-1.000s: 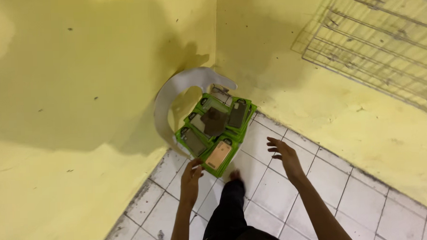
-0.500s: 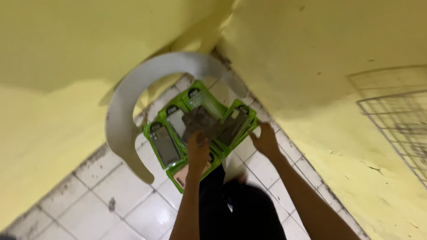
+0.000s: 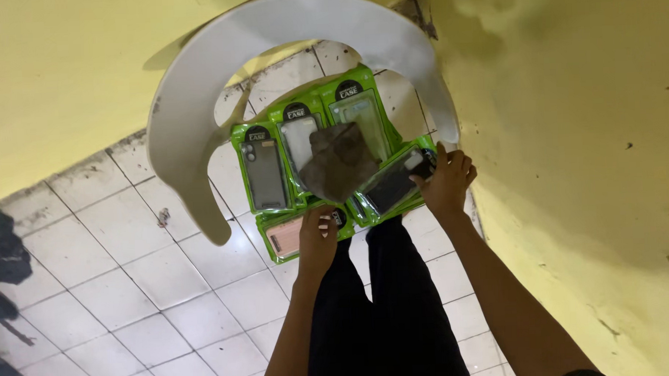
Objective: The person picks up packaged phone cases from a white plastic chair, wipes each one with a cloth, and hangs them on a wall-mounted wire grid. The person repeats this process for multiple cases of different colors.
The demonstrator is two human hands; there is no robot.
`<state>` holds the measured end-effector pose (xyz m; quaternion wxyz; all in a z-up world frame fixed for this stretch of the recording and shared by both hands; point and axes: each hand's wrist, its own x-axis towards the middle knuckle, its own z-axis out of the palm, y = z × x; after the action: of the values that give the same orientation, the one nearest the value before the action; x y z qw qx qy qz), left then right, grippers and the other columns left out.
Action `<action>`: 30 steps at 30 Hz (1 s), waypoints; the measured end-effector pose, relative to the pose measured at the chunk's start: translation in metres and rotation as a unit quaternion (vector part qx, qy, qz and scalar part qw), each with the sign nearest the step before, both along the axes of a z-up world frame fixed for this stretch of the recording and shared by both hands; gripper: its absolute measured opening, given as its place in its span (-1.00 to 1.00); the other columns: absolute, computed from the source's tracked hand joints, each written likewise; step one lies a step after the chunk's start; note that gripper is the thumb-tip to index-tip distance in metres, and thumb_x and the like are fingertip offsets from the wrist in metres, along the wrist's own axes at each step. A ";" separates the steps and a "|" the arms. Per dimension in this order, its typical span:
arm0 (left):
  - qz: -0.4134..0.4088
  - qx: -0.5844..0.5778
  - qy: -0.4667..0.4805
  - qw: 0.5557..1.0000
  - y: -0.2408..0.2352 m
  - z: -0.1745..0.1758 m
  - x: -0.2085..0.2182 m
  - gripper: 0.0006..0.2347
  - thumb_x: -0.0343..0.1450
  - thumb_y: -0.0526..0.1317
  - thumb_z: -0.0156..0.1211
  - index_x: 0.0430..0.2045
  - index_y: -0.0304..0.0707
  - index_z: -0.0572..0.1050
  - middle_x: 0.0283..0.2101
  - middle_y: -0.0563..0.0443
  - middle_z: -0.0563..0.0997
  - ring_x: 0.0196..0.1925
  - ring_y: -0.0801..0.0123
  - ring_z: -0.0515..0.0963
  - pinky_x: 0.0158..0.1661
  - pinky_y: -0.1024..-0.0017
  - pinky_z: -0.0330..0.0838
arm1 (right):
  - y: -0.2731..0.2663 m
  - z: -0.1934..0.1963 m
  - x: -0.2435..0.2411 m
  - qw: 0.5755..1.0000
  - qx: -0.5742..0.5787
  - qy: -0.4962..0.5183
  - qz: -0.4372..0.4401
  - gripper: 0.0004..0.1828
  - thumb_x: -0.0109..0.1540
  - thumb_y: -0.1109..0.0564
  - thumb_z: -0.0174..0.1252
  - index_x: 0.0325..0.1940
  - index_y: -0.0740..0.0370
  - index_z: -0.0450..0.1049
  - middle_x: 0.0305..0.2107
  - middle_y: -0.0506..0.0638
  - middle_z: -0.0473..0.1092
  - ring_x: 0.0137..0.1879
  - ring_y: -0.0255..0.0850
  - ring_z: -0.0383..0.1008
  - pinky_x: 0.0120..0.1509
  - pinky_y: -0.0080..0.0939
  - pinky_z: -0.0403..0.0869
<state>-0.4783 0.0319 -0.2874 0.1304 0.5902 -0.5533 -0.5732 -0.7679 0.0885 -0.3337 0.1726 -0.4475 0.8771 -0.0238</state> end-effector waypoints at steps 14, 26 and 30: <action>-0.121 -0.002 0.178 0.977 -0.037 0.139 -0.045 -0.35 0.26 -0.30 0.49 0.25 -0.33 0.31 0.26 -0.24 0.44 0.27 0.05 0.42 0.17 0.14 0.33 | -0.041 0.177 -0.016 0.906 0.130 -0.400 0.039 -0.62 0.16 0.01 0.34 -0.02 0.24 0.61 -0.30 0.09 0.61 -0.17 -0.22 0.58 -0.02 -0.17 0.51; 0.234 0.202 0.115 0.944 0.013 0.055 0.049 -0.68 0.44 -0.29 0.16 0.09 -0.39 0.44 -0.05 -0.10 0.66 -0.03 0.30 0.65 -0.02 0.39 0.55 | -0.135 0.011 0.081 0.981 -0.023 -0.107 0.158 0.05 0.00 -0.10 0.54 0.39 0.36 0.17 0.14 0.40 0.23 0.20 0.31 0.35 0.13 0.22 0.42; 0.283 0.194 0.175 0.923 0.015 0.065 0.070 -0.63 0.43 -0.36 0.19 0.14 -0.47 0.41 0.01 -0.15 0.62 0.01 0.25 0.62 0.02 0.36 0.53 | -0.117 -0.020 0.095 0.995 0.006 -0.053 0.084 -0.07 0.00 0.14 0.51 0.40 0.31 0.28 0.02 0.33 0.36 0.07 0.27 0.44 0.08 0.21 0.44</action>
<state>-0.4083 0.0465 -0.2225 0.2646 0.6261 -0.2096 -0.7029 -0.6729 -0.0284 -0.3540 0.2231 -0.5164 0.8263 -0.0276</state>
